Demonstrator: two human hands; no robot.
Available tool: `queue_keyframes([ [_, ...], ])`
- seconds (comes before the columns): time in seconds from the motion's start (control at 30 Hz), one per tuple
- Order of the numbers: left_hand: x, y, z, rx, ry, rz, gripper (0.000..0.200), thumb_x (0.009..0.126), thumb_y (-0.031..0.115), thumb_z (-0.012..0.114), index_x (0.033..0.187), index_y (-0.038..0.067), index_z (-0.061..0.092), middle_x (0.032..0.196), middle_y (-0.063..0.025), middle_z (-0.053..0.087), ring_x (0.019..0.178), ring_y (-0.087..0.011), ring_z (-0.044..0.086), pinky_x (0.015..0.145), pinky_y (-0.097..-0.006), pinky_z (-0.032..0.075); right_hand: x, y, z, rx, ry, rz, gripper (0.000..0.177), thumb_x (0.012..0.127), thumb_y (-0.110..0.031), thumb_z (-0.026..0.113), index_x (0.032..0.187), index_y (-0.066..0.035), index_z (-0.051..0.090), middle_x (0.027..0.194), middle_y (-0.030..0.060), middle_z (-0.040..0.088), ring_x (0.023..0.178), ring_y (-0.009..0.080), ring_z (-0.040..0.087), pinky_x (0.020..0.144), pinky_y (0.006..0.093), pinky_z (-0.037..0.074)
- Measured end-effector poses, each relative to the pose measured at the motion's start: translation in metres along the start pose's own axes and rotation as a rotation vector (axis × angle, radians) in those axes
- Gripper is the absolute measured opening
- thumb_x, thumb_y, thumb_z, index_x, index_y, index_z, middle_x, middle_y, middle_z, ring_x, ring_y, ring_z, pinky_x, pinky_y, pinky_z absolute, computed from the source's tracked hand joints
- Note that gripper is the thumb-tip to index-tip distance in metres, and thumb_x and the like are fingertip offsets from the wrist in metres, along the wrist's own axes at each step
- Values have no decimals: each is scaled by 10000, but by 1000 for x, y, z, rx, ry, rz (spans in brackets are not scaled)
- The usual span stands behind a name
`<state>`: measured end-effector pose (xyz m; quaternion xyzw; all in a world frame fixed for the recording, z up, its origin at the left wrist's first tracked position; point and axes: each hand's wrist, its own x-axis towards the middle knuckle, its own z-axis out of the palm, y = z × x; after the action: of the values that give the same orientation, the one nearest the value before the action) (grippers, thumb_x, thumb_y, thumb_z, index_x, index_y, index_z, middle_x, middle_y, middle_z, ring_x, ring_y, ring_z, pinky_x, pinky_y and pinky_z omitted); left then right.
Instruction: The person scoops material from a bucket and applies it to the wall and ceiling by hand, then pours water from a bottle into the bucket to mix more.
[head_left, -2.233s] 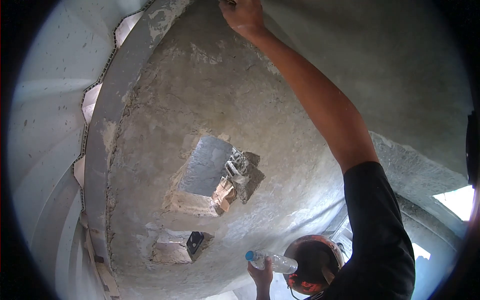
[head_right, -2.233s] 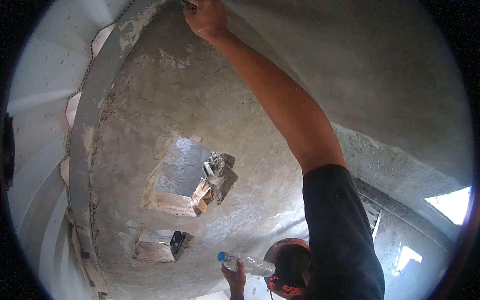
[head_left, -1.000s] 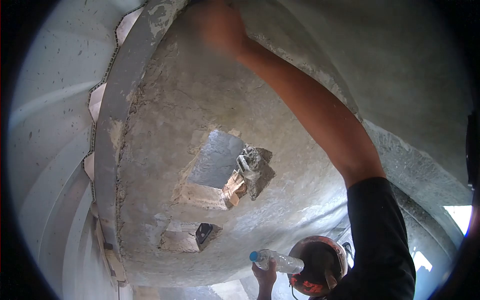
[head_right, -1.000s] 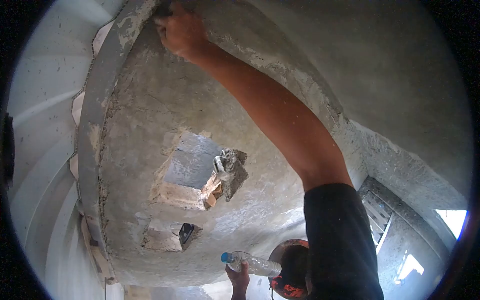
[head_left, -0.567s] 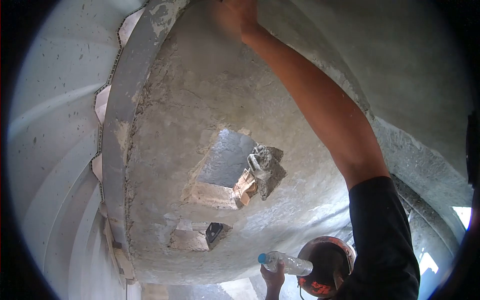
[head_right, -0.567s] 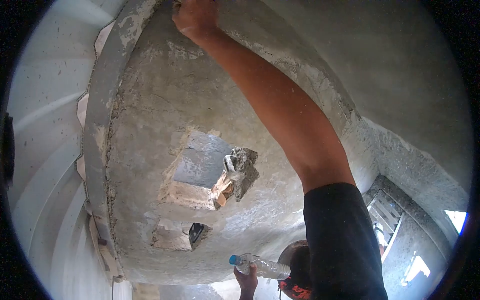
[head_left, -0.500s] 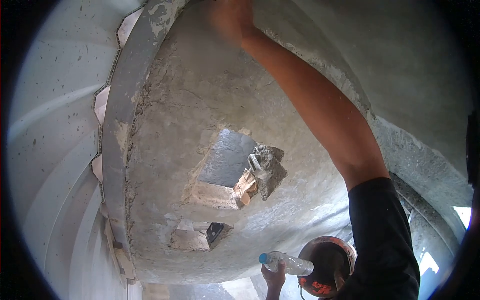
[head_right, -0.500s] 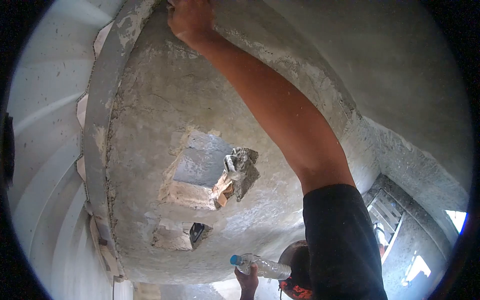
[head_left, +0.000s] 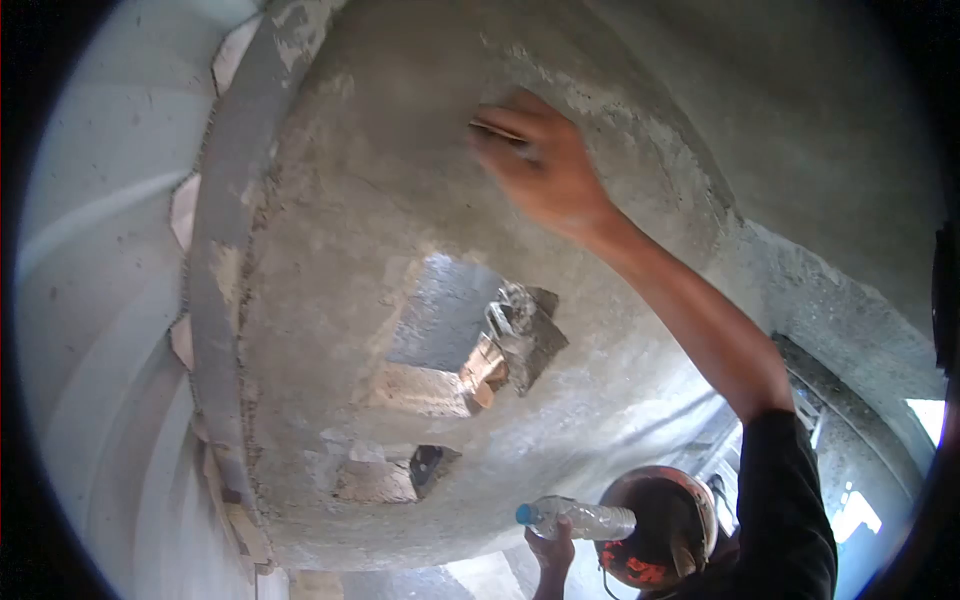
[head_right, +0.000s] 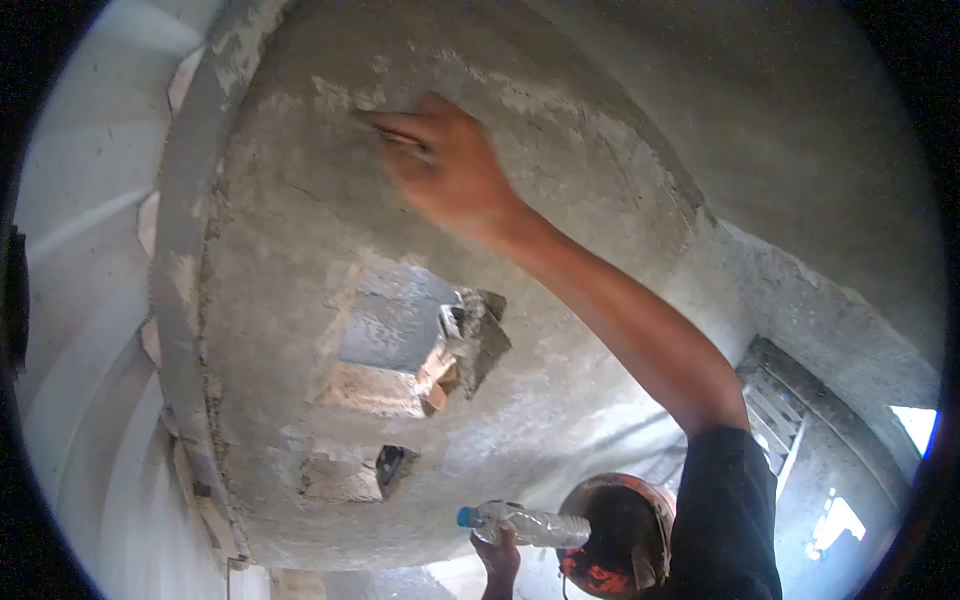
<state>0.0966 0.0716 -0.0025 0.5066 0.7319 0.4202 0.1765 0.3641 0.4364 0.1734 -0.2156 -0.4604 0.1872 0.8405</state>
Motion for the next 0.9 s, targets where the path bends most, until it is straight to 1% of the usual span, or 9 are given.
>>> queue_keyframes([
  [0.07, -6, -18, -7, 141, 3, 31, 605, 813, 321, 640, 1196, -55, 359, 1100, -176, 523, 935, -231, 551, 807, -356, 459, -53, -10, -37, 122, -69, 340, 281, 792, -161, 630, 1037, -24, 637, 890, 65, 589, 794, 158, 545, 681, 304, 431],
  [0.1, -9, -25, -13, 222, -32, -4, 657, 815, 328, 635, 1224, -75, 316, 1155, -205, 489, 972, -255, 540, 830, -370, 457, -80, -15, -51, 87, -97, 398, 281, 792, -161, 630, 1037, -24, 637, 890, 65, 589, 794, 158, 545, 681, 304, 431],
  [0.17, -16, -36, -11, 398, 67, 67, 714, 808, 308, 640, 1260, -86, 253, 1153, -217, 486, 979, -275, 542, 837, -372, 459, -128, -27, -79, 665, 4, 928, 230, 830, -135, 633, 1035, -31, 626, 895, 41, 608, 824, 135, 541, 699, 304, 443],
  [0.27, -16, -37, -3, 69, 103, -40, 675, 801, 263, 631, 1259, -83, 275, 1108, -204, 527, 974, -271, 554, 838, -381, 460, -188, -41, -100, 568, 4, 1113, 299, 839, -164, 631, 1090, -6, 591, 967, 51, 629, 861, 133, 564, 702, 294, 448],
  [0.43, -3, -10, -7, -271, 54, -22, 468, 787, 203, 618, 1135, -64, 454, 1016, -165, 586, 937, -248, 574, 821, -364, 468, -252, -89, -118, 456, 19, 1333, 280, 829, -139, 640, 1062, 8, 593, 922, 74, 640, 795, 144, 595, 692, 281, 456],
  [0.5, -1, -21, -14, -303, 18, 71, 468, 782, 217, 625, 1133, -46, 458, 1021, -156, 584, 911, -235, 582, 805, -353, 471, -271, -109, -121, 370, 52, 1448, 283, 817, -129, 648, 1055, 14, 592, 919, 79, 640, 797, 149, 596, 687, 276, 458],
  [0.7, 2, -37, -28, -327, 32, -17, 465, 777, 278, 655, 1086, -28, 493, 979, -133, 587, 866, -225, 582, 770, -333, 471, -340, -143, -126, 54, -23, 1609, 261, 827, -129, 624, 1038, 25, 612, 885, 77, 646, 767, 139, 604, 665, 267, 479],
  [0.77, 5, -34, -36, -316, 99, 54, 509, 764, 349, 680, 1065, -22, 505, 945, -116, 592, 848, -221, 582, 755, -332, 472, -362, -147, -126, -391, -463, 1530, 265, 835, -155, 618, 1028, 26, 631, 834, 75, 654, 724, 141, 614, 641, 264, 486],
  [0.9, 7, -40, -48, -344, 133, 44, 542, 753, 398, 691, 1050, -16, 507, 922, -107, 595, 830, -206, 579, 744, -323, 466, -397, -147, -114, -602, -891, 1455, 283, 827, -168, 610, 1025, 34, 627, 827, 113, 669, 701, 147, 632, 669, 281, 499],
])
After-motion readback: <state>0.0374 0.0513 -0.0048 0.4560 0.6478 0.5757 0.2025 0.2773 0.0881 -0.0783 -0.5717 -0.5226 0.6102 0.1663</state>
